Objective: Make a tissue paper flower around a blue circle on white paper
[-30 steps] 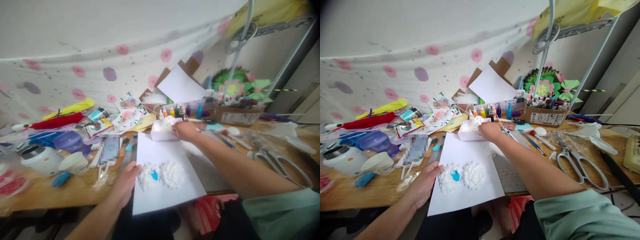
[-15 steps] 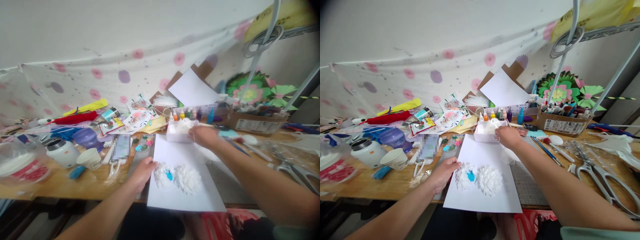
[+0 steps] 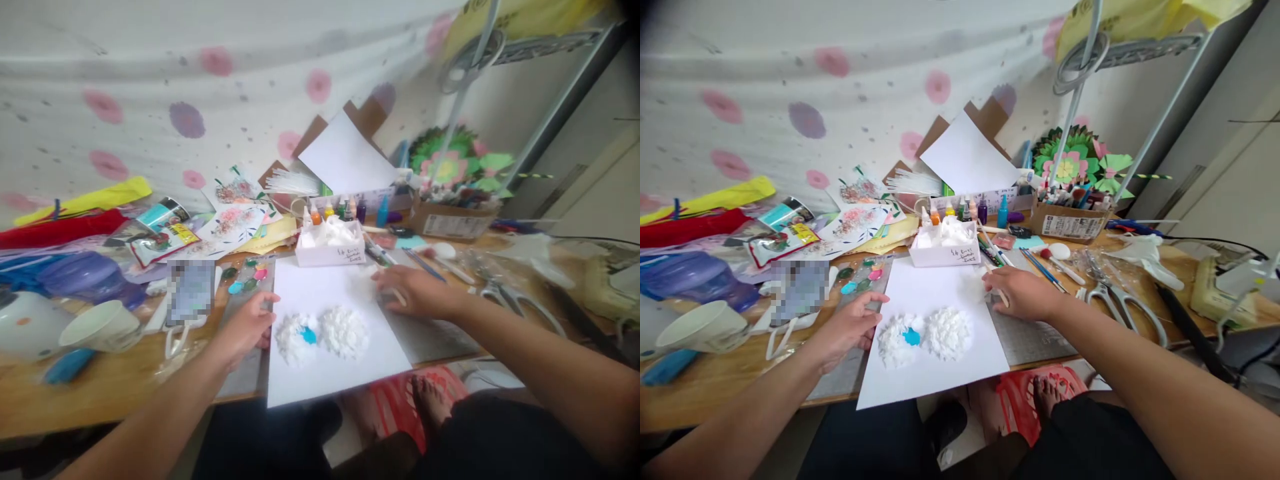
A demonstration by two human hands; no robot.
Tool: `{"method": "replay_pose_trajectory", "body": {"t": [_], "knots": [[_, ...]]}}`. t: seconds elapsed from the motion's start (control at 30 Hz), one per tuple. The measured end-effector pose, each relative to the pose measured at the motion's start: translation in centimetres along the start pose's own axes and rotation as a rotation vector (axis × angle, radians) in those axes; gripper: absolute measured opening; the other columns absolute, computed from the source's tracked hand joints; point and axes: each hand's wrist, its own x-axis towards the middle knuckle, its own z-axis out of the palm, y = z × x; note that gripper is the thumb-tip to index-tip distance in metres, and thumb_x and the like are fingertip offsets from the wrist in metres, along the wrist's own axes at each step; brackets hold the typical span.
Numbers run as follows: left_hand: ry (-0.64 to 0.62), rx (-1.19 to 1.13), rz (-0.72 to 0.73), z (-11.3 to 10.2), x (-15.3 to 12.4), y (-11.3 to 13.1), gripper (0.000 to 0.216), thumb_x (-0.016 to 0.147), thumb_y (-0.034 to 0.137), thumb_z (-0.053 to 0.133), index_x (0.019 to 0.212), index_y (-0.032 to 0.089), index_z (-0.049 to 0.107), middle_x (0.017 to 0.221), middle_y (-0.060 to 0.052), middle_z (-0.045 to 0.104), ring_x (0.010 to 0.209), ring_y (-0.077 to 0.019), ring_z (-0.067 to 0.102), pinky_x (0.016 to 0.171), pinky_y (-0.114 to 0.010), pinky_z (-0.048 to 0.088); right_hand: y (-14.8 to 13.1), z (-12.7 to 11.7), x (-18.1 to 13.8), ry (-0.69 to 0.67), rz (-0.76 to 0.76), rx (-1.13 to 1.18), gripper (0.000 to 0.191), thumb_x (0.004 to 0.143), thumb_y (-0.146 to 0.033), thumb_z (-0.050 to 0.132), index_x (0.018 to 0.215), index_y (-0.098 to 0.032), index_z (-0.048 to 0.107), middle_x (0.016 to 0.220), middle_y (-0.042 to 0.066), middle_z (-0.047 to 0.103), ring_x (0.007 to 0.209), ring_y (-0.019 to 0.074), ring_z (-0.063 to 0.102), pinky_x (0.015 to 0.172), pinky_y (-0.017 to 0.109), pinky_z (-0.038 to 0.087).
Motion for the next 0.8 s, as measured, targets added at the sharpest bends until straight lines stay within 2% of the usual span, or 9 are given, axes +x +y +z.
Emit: {"method": "replay_pose_trajectory", "body": {"t": [0.17,0.27,0.37,0.5,0.63,0.73,0.8], "knots": [[-0.054,0.131,-0.019,1.4,0.0,0.5,0.018,0.075,0.024,0.045,0.093,0.021,0.042,0.059,0.006,0.048,0.05,-0.011,0.053,0.047,-0.021,0.044,0.8,1.2,1.1,0.005,0.046,0.015,0.025,0.075,-0.021,0.059,0.1,-0.017,0.061,0.104,0.009,0.065,0.094,0.0217,0.059,0.08,0.029,0.043],[-0.092,0.243,-0.028,1.5,0.0,0.7,0.013,0.074,0.021,0.044,0.087,0.02,0.045,0.053,0.005,0.052,0.044,-0.0123,0.052,0.04,-0.019,0.038,1.1,1.6,1.7,0.03,0.086,0.003,0.016,0.079,-0.019,0.052,0.091,-0.016,0.062,0.092,0.009,0.066,0.085,0.0215,0.06,0.074,0.028,0.042],[-0.074,0.37,0.021,0.9,0.3,1.0,0.007,0.072,0.023,0.048,0.078,0.019,0.05,0.05,0.003,0.053,0.039,-0.0114,0.046,0.038,-0.019,0.031,1.2,2.0,1.9,0.058,0.121,-0.007,0.014,0.08,-0.019,0.049,0.08,-0.016,0.063,0.083,0.009,0.066,0.078,0.021,0.059,0.069,0.028,0.039],[-0.03,0.49,0.205,0.4,1.1,2.0,0.01,0.075,0.029,0.051,0.074,0.02,0.054,0.055,0.003,0.055,0.047,-0.0127,0.049,0.043,-0.021,0.033,1.0,2.1,1.9,0.111,0.192,0.023,0.015,0.078,-0.016,0.049,0.073,-0.016,0.063,0.078,0.008,0.067,0.075,0.0193,0.059,0.068,0.027,0.039],[-0.025,0.546,0.444,1.5,2.4,3.9,0.012,0.077,0.031,0.053,0.076,0.021,0.059,0.063,0.002,0.058,0.058,-0.0144,0.053,0.053,-0.024,0.036,0.0,1.4,1.6,0.186,0.289,0.093,0.013,0.077,-0.014,0.049,0.075,-0.017,0.062,0.074,0.004,0.067,0.068,0.0162,0.059,0.064,0.024,0.042],[-0.026,0.559,0.613,2.9,3.5,5.0,0.014,0.077,0.03,0.054,0.086,0.022,0.062,0.082,-0.001,0.062,0.069,-0.0154,0.055,0.062,-0.026,0.04,-1.2,0.6,1.5,0.213,0.334,0.144,0.012,0.079,-0.019,0.05,0.076,-0.018,0.061,0.072,0.003,0.068,0.063,0.0155,0.06,0.06,0.024,0.044],[-0.069,0.588,0.729,3.7,4.3,5.3,0.021,0.077,0.029,0.056,0.097,0.023,0.061,0.097,-0.002,0.06,0.078,-0.0161,0.057,0.068,-0.027,0.042,-1.8,0.2,1.7,0.206,0.322,0.166,0.011,0.08,-0.022,0.051,0.077,-0.018,0.061,0.075,0.003,0.068,0.064,0.0155,0.061,0.059,0.024,0.044]]}}
